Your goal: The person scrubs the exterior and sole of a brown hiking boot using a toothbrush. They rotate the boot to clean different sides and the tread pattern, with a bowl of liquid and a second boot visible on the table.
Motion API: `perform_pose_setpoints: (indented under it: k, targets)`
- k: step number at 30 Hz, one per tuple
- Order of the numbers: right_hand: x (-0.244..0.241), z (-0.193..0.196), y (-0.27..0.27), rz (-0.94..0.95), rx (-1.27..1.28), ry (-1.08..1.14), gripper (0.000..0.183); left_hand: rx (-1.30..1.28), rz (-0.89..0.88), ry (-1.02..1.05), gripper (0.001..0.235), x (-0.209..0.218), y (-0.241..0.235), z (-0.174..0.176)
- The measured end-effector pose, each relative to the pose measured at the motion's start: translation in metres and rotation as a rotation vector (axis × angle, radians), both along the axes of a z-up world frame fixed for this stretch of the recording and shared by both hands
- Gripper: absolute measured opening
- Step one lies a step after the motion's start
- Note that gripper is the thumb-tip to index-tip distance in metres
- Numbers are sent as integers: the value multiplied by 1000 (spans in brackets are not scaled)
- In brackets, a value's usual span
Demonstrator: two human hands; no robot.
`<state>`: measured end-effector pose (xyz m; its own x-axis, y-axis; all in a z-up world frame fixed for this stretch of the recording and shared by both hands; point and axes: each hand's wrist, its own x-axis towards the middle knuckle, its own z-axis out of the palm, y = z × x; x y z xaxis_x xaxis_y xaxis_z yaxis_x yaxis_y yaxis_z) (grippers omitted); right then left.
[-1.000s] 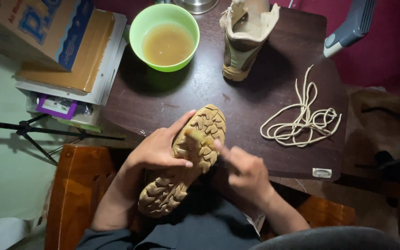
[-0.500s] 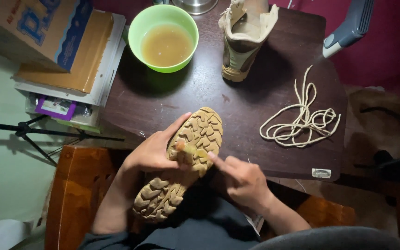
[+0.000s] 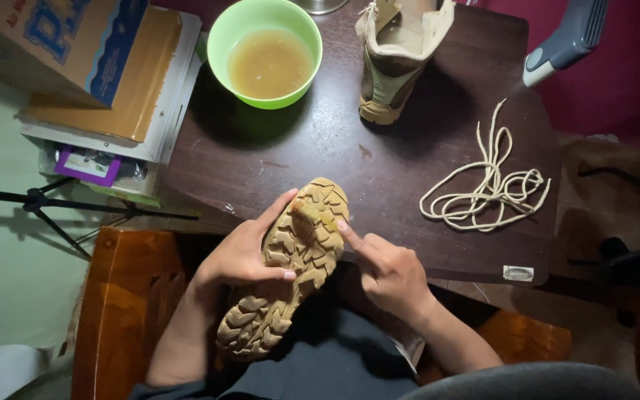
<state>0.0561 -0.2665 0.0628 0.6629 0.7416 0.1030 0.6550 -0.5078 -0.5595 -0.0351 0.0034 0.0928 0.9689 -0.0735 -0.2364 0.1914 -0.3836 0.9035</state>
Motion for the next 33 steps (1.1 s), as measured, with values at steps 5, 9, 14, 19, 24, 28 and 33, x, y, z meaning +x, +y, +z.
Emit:
perform_pose_setpoints:
  k: [5, 9, 14, 19, 24, 28, 33]
  targets:
    - [35, 9, -3, -172, -79, 134, 75, 4, 111, 67, 135, -4, 7, -21]
    - [26, 11, -3, -181, -99, 216, 74, -43, 201, 88, 133, -4, 8, -28]
    - [3, 5, 7, -105, -235, 161, 79, -67, 273, 77, 132, -9, 9, -60]
    - [-18, -39, -10, 45, -301, 40, 88, -134, 350, -1, 131, -9, 14, -78]
    - [-6, -67, -11, -146, -185, 0, 83, -138, 384, -65, 132, -14, 12, -92]
    - [-8, -66, -27, 44, -101, 93, 89, -178, 480, -127, 130, -18, 3, -97]
    - [22, -89, -43, 105, -113, 82, 92, -192, 522, -158, 129, -19, 1, -103]
